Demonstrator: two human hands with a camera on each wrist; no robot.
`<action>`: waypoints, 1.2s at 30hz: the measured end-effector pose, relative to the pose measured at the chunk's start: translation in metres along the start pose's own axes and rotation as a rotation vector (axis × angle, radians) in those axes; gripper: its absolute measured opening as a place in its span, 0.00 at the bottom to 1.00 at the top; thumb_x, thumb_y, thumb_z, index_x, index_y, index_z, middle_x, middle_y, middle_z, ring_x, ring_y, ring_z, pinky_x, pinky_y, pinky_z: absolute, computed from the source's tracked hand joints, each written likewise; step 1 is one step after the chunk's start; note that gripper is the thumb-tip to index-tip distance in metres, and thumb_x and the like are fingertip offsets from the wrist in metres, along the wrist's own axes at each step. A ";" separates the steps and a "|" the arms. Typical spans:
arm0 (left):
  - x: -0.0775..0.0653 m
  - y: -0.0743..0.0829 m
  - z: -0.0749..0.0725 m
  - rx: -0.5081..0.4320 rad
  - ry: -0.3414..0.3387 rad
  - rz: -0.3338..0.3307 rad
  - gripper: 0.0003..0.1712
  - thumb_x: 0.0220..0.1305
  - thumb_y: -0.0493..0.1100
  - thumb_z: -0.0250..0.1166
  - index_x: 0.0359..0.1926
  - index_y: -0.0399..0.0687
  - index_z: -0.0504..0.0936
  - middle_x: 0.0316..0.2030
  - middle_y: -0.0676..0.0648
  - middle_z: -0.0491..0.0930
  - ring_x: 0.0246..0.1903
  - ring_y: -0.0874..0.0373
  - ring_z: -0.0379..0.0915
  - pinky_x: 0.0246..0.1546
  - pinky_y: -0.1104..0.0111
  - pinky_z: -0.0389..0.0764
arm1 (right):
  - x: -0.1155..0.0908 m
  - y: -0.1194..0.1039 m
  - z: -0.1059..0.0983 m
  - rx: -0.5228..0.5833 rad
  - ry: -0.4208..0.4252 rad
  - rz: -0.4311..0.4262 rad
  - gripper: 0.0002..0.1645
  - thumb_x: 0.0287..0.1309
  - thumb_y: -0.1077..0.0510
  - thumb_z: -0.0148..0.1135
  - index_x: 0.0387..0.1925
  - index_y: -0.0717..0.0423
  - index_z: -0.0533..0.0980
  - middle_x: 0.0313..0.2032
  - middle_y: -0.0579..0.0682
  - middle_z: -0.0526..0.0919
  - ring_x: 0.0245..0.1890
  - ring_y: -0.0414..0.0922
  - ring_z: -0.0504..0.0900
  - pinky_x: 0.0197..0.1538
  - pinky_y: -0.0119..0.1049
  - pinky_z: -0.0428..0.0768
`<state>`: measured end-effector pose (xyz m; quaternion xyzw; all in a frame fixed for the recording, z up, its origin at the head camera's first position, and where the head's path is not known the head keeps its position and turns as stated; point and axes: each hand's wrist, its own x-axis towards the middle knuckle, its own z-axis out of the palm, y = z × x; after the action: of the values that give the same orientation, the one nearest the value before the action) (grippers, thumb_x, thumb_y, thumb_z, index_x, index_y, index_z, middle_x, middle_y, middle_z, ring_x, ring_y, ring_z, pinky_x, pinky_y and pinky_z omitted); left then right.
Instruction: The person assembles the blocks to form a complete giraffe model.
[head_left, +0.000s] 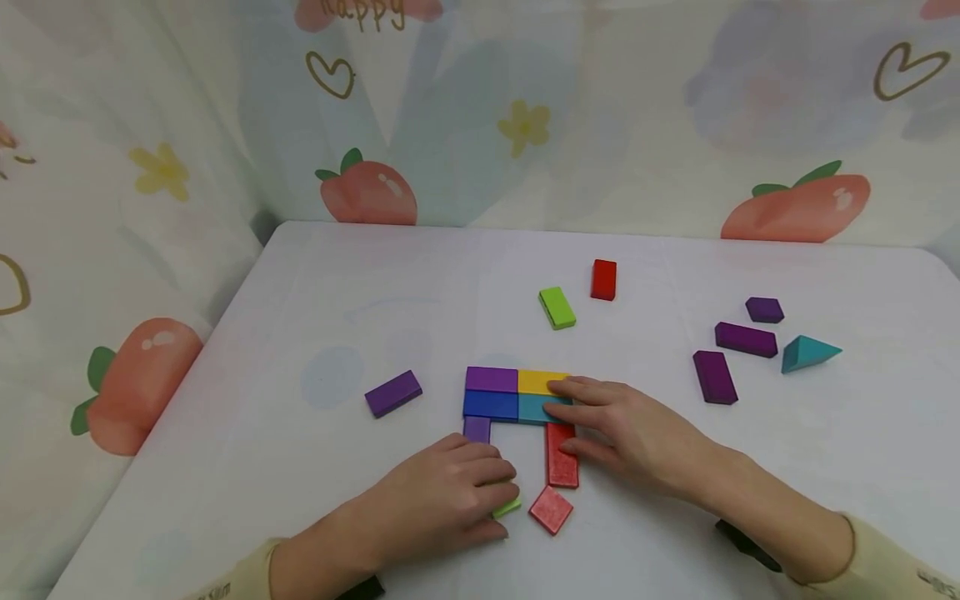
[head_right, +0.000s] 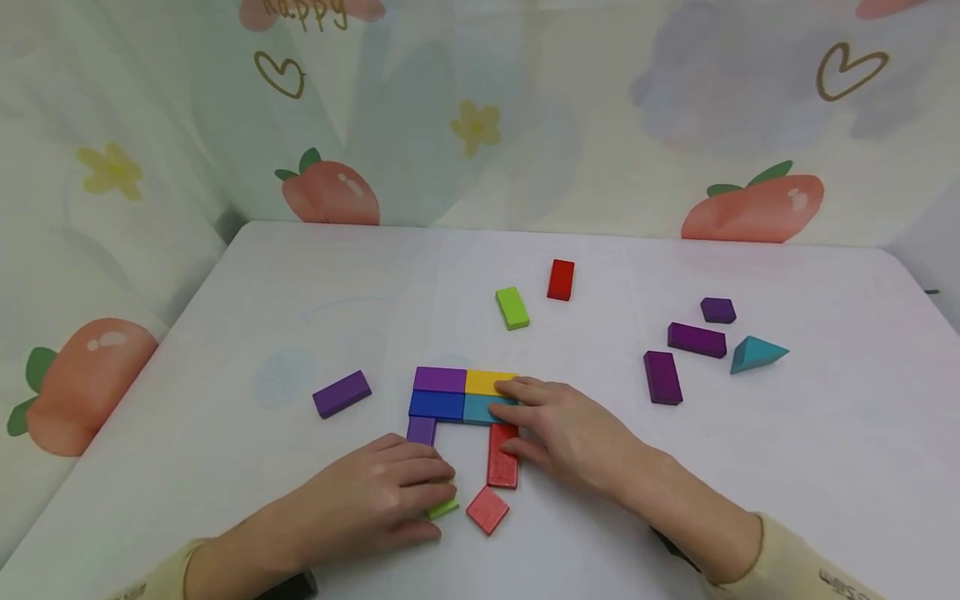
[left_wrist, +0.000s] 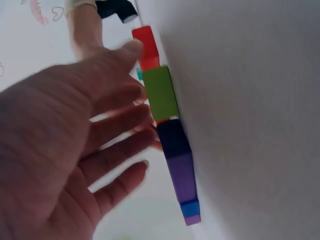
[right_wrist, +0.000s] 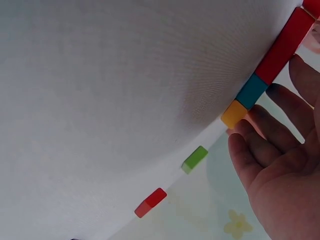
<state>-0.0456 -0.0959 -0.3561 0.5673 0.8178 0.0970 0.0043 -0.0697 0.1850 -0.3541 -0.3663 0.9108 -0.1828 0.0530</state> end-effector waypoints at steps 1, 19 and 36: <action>0.000 0.001 0.000 0.022 -0.011 -0.009 0.18 0.67 0.56 0.69 0.52 0.53 0.86 0.49 0.55 0.84 0.53 0.62 0.76 0.55 0.71 0.75 | 0.000 0.000 0.000 0.000 0.001 0.001 0.28 0.63 0.51 0.70 0.63 0.54 0.79 0.64 0.55 0.76 0.65 0.57 0.74 0.58 0.51 0.78; -0.019 0.001 -0.003 -0.015 -0.043 0.098 0.15 0.67 0.41 0.69 0.54 0.48 0.87 0.54 0.53 0.83 0.53 0.63 0.76 0.58 0.75 0.73 | 0.002 -0.001 0.000 -0.022 -0.012 0.002 0.28 0.63 0.52 0.70 0.62 0.54 0.79 0.64 0.56 0.76 0.65 0.58 0.74 0.57 0.50 0.78; -0.036 -0.010 -0.005 0.034 0.047 0.201 0.14 0.63 0.36 0.72 0.51 0.47 0.88 0.49 0.53 0.85 0.53 0.62 0.78 0.58 0.73 0.73 | 0.002 -0.002 0.000 -0.012 -0.014 0.021 0.28 0.63 0.51 0.70 0.63 0.52 0.79 0.65 0.54 0.76 0.65 0.57 0.73 0.58 0.51 0.78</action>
<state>-0.0428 -0.1332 -0.3566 0.6441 0.7581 0.0964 -0.0341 -0.0702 0.1825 -0.3531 -0.3583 0.9153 -0.1742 0.0592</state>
